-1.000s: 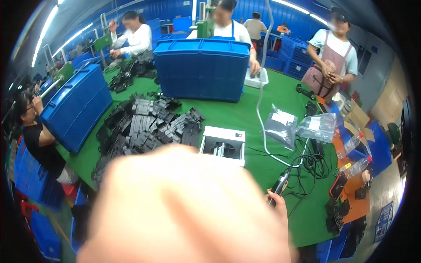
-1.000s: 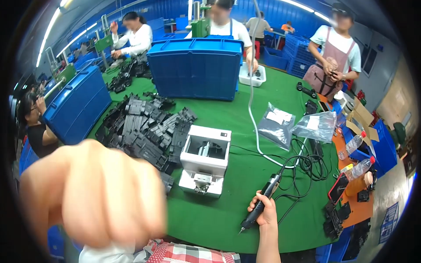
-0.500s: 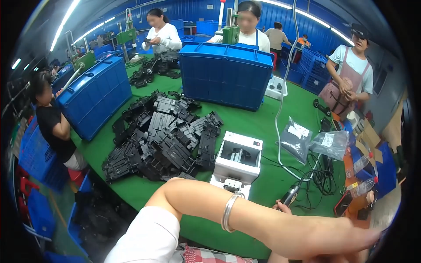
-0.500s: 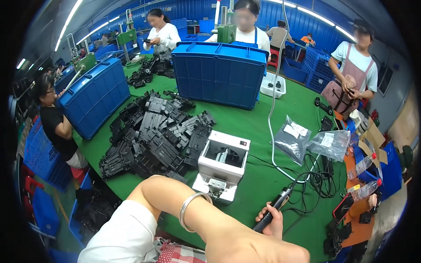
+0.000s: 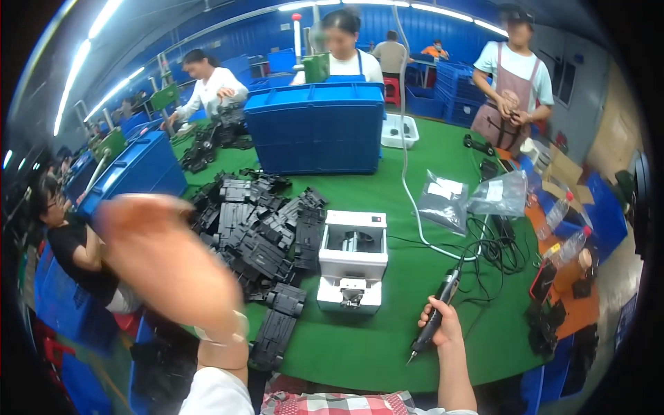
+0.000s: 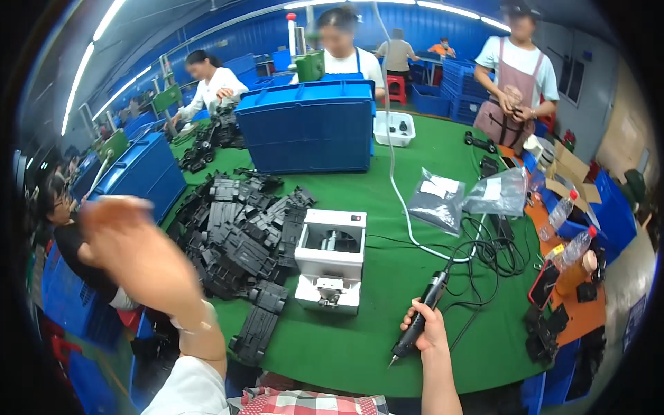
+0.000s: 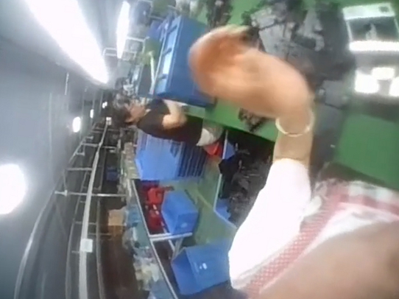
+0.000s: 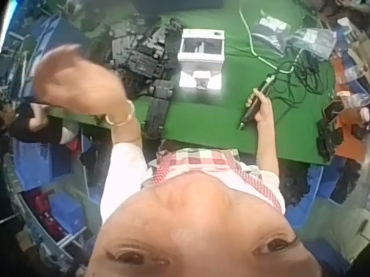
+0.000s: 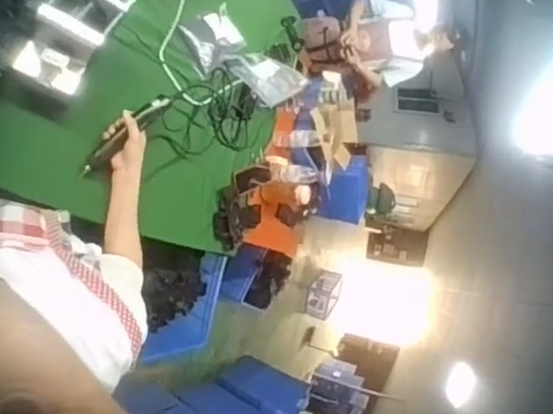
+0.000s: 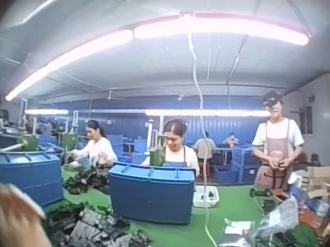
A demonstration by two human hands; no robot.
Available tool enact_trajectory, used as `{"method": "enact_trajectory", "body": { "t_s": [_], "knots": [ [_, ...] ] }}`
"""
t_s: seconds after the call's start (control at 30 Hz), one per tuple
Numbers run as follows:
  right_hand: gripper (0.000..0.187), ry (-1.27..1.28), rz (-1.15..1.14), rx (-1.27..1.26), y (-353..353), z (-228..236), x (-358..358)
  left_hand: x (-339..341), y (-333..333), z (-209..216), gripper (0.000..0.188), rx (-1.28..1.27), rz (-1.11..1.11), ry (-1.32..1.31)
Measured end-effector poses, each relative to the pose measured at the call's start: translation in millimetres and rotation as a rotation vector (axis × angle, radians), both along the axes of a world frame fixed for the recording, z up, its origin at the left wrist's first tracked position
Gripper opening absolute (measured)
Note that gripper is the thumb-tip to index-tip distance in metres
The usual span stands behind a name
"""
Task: The person assembles black plastic toy chassis parts by hand at a factory workbench, joining plastic frames with screws using an electric screwdriver.
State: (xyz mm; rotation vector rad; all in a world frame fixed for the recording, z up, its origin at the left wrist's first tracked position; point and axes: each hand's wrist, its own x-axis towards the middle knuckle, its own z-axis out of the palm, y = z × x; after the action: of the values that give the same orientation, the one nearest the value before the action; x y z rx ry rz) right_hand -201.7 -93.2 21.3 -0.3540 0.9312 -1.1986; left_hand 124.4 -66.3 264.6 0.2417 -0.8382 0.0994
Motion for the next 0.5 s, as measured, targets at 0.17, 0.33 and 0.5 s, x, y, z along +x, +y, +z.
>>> {"method": "enact_trajectory", "body": {
  "t_s": [0.17, 0.33, 0.5],
  "knots": [
    [0.02, -0.009, -0.004, 0.001, 1.3, 2.1, 6.1, -38.2, 14.4, -82.5, 0.025, 0.082, 0.033, -1.3],
    [0.02, -0.06, -0.013, -0.012, 10.3, 1.1, -2.1, 11.2, 32.9, -140.1, 0.014, 0.875, 0.121, -0.862],
    [0.015, -0.103, 0.056, -0.013, 10.2, 6.6, 4.5, 44.0, 38.4, -204.4, 0.035, 1.291, 0.523, -1.099]
  ]
}}
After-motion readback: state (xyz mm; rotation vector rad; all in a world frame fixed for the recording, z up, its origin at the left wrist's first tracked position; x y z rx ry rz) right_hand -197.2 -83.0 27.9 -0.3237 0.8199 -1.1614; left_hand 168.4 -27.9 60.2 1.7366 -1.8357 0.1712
